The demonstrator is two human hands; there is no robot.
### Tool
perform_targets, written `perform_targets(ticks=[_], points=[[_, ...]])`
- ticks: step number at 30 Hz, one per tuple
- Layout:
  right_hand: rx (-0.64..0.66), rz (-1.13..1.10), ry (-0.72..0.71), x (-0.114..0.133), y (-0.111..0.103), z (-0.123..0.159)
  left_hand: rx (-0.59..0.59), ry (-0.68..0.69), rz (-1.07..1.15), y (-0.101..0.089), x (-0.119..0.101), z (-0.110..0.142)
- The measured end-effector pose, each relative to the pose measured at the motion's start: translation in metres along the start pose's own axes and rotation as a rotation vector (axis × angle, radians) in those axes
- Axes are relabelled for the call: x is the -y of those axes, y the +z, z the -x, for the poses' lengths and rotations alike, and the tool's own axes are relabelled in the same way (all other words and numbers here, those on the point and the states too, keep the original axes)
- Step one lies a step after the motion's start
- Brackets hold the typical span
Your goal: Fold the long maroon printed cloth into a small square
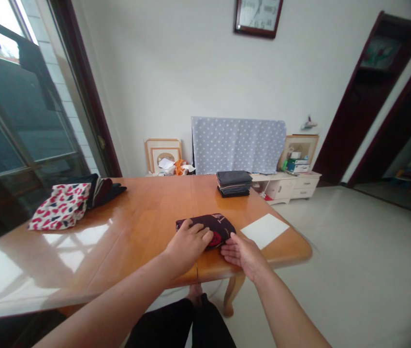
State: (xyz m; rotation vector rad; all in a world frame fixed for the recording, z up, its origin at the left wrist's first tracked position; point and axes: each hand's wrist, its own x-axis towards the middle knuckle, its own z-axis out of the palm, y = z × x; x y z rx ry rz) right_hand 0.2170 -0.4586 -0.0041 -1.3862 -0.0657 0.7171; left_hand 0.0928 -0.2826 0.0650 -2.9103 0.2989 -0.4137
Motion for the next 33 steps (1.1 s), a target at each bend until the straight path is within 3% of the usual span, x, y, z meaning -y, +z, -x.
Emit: perform_targets(ticks=[2, 5, 7, 10, 13, 18, 21, 27, 30, 33], points=[[-0.046, 0.048, -0.046, 0.0, -0.008, 0.0, -0.035, 0.04, 0.008, 0.003, 0.014, 0.018], [-0.138, 0.147, -0.146, 0.001, -0.018, -0.001, -0.091, -0.053, 0.12, 0.016, 0.03, 0.046], [-0.197, 0.226, -0.222, 0.003, -0.022, -0.003, -0.183, -0.22, 0.261, 0.028, 0.039, 0.064], [-0.204, 0.345, -0.277, 0.008, -0.022, -0.002, -0.371, -0.623, 0.492, 0.046, 0.048, 0.085], [-0.115, 0.448, -0.259, 0.013, -0.017, 0.001, -0.369, -0.895, 0.639, 0.055, 0.049, 0.097], [-0.011, 0.483, -0.252, 0.013, -0.005, 0.002, -0.062, -0.856, 0.528, 0.046, 0.026, 0.091], [-0.003, 0.491, -0.241, 0.009, -0.001, -0.003, 0.018, -0.893, 0.466, 0.04, 0.016, 0.082], [-0.01, 0.493, -0.205, 0.001, -0.001, -0.006, -0.032, -0.78, 0.349, 0.038, 0.021, 0.079], [0.008, 0.512, -0.21, -0.001, -0.003, -0.004, -0.009, -0.777, 0.406, 0.041, 0.029, 0.086], [-0.014, 0.55, -0.231, 0.003, -0.009, -0.004, -0.173, -0.839, 0.444, 0.038, 0.039, 0.085]])
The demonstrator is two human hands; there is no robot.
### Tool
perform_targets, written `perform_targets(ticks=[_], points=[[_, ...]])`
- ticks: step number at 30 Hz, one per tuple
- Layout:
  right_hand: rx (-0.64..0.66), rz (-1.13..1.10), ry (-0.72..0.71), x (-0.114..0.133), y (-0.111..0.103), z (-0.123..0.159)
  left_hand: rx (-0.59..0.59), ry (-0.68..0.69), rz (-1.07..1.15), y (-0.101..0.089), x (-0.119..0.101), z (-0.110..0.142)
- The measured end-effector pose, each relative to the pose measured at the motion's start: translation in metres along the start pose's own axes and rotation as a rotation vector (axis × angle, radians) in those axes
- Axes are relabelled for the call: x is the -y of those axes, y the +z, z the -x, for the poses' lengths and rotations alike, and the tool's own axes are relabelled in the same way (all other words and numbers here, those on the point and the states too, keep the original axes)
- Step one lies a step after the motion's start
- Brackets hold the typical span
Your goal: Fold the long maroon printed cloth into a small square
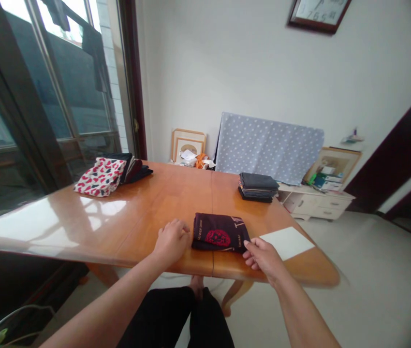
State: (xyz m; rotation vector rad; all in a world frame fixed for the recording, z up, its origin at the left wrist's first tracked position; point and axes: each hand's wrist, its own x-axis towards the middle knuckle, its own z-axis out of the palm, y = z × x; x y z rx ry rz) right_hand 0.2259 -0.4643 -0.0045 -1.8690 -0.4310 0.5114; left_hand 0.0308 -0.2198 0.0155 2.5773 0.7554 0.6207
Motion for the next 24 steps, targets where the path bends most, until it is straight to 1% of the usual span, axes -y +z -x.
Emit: perform_targets(ticks=[2, 4, 6, 8, 10, 12, 14, 17, 20, 24], points=[[-0.086, 0.034, -0.033, 0.005, -0.007, -0.005, -0.125, 0.038, 0.043, -0.005, -0.007, -0.013], [-0.193, 0.065, -0.102, 0.017, -0.013, -0.013, -0.178, 0.105, 0.064, -0.008, -0.023, -0.029], [-0.255, 0.136, -0.225, 0.034, -0.013, -0.021, -0.156, 0.175, 0.069, -0.007, -0.042, -0.045], [-0.268, 0.26, -0.374, 0.053, -0.004, -0.029, -0.101, 0.25, 0.049, 0.0, -0.058, -0.057], [-0.232, 0.376, -0.494, 0.067, 0.012, -0.035, -0.029, 0.292, -0.007, 0.011, -0.068, -0.062], [-0.141, 0.441, -0.554, 0.072, 0.03, -0.04, 0.046, 0.29, -0.078, 0.024, -0.071, -0.058], [-0.05, 0.534, -0.553, 0.065, 0.047, -0.045, 0.097, 0.274, -0.139, 0.036, -0.068, -0.049], [0.037, 0.688, -0.463, 0.043, 0.06, -0.049, 0.112, 0.243, -0.203, 0.049, -0.06, -0.031], [0.059, 0.714, -0.405, 0.023, 0.062, -0.049, 0.095, 0.216, -0.221, 0.058, -0.053, -0.017], [0.048, 0.692, -0.416, 0.014, 0.061, -0.049, 0.08, 0.213, -0.202, 0.063, -0.048, -0.011]])
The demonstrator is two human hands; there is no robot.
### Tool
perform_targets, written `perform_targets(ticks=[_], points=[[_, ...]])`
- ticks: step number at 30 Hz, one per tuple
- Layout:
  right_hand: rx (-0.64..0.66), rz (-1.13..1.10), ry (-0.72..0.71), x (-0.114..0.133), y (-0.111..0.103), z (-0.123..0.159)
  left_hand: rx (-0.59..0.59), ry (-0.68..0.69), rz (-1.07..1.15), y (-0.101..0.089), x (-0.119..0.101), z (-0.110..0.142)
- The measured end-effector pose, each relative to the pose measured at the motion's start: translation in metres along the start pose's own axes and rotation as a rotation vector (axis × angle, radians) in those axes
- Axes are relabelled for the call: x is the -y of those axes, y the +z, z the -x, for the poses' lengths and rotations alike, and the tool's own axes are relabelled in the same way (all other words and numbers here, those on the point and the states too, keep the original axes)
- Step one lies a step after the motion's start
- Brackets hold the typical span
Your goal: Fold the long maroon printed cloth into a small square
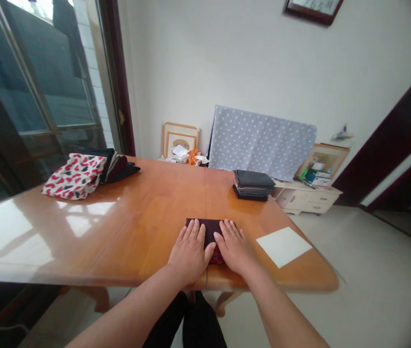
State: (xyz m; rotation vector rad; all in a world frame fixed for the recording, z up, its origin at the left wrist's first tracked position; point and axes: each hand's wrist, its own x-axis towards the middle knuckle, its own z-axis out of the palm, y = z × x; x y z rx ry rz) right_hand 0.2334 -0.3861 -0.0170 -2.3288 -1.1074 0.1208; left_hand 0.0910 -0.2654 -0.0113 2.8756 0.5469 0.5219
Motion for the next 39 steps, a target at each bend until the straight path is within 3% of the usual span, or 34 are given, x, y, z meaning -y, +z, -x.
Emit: perform_targets(ticks=[8, 13, 15, 18, 20, 23, 28, 31, 34, 39], points=[[0.001, -0.038, 0.013, -0.005, 0.006, -0.004, 0.014, -0.025, 0.045, 0.006, 0.0, -0.004], [0.023, -0.145, -0.012, -0.009, -0.003, -0.007, 0.106, -0.011, 0.227, -0.007, 0.017, -0.008], [-0.033, -0.253, -0.007, -0.013, -0.014, -0.005, 0.083, -0.034, 0.308, -0.017, 0.029, -0.007], [-0.231, -0.385, 0.083, -0.025, -0.034, 0.005, -0.023, -0.061, 0.334, -0.032, 0.044, -0.002], [-0.351, -0.428, 0.158, -0.036, -0.043, 0.016, -0.063, -0.005, 0.307, -0.041, 0.045, 0.002], [-0.429, -0.465, 0.237, -0.052, -0.047, 0.035, -0.051, 0.162, 0.238, -0.05, 0.028, 0.004], [-0.429, -0.552, 0.286, -0.066, -0.039, 0.058, 0.12, 0.421, 0.078, -0.044, -0.01, -0.002], [-0.415, -0.682, 0.336, -0.058, -0.039, 0.072, 0.228, 0.43, -0.005, -0.033, -0.018, -0.006], [-0.368, -0.845, 0.435, -0.037, -0.038, 0.092, 0.236, 0.437, -0.053, -0.028, -0.015, -0.008], [-0.135, -1.147, 0.508, 0.003, -0.02, 0.119, 0.211, 0.514, -0.13, -0.031, -0.012, -0.015]])
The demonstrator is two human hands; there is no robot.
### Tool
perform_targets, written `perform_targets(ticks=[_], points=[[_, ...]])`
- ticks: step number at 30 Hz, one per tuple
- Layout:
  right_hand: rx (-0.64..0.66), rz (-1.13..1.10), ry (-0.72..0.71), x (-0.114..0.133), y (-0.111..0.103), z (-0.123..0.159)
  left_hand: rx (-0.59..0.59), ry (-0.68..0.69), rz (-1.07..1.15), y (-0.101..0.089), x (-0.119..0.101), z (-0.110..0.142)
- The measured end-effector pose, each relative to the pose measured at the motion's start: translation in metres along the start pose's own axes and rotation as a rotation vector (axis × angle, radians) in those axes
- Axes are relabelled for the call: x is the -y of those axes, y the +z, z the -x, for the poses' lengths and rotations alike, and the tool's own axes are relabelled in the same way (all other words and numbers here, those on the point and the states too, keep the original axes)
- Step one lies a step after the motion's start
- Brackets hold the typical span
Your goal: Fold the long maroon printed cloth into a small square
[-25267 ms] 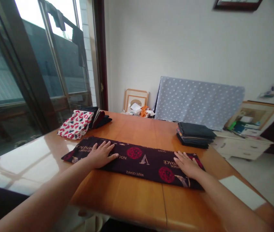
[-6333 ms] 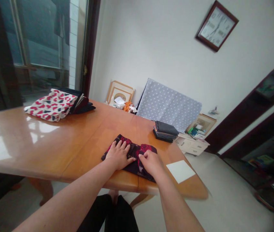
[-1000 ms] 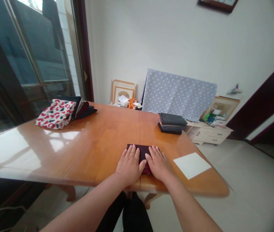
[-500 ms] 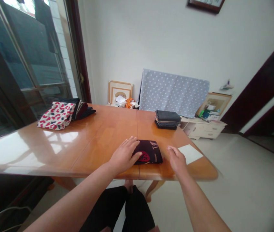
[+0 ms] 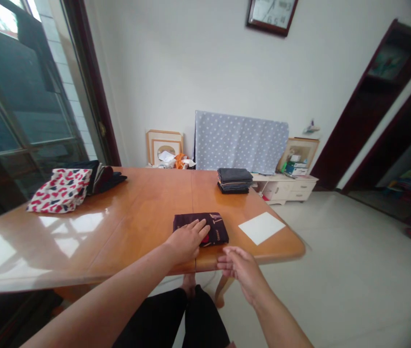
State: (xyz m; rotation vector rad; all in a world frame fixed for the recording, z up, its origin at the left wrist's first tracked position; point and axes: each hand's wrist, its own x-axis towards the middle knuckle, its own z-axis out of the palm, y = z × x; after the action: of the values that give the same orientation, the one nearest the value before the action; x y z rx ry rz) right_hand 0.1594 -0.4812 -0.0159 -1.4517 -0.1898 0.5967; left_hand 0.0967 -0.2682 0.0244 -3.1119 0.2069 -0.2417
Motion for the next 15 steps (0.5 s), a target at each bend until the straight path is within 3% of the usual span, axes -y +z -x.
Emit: perform_targets(ticks=[4, 7, 11, 15], points=[[0.056, -0.028, -0.014, -0.007, 0.011, 0.004, 0.008, -0.064, 0.033, -0.019, 0.004, -0.008], [0.045, 0.093, -0.126, -0.002, 0.003, 0.001, -0.03, -0.177, 0.242, -0.041, 0.008, -0.007], [-0.039, 0.301, -0.415, 0.02, -0.013, 0.003, -0.113, -0.237, 0.784, -0.069, 0.008, 0.014], [0.065, 0.47, -0.549, 0.048, -0.02, 0.013, 0.08, -0.288, 1.421, -0.079, -0.007, 0.05]])
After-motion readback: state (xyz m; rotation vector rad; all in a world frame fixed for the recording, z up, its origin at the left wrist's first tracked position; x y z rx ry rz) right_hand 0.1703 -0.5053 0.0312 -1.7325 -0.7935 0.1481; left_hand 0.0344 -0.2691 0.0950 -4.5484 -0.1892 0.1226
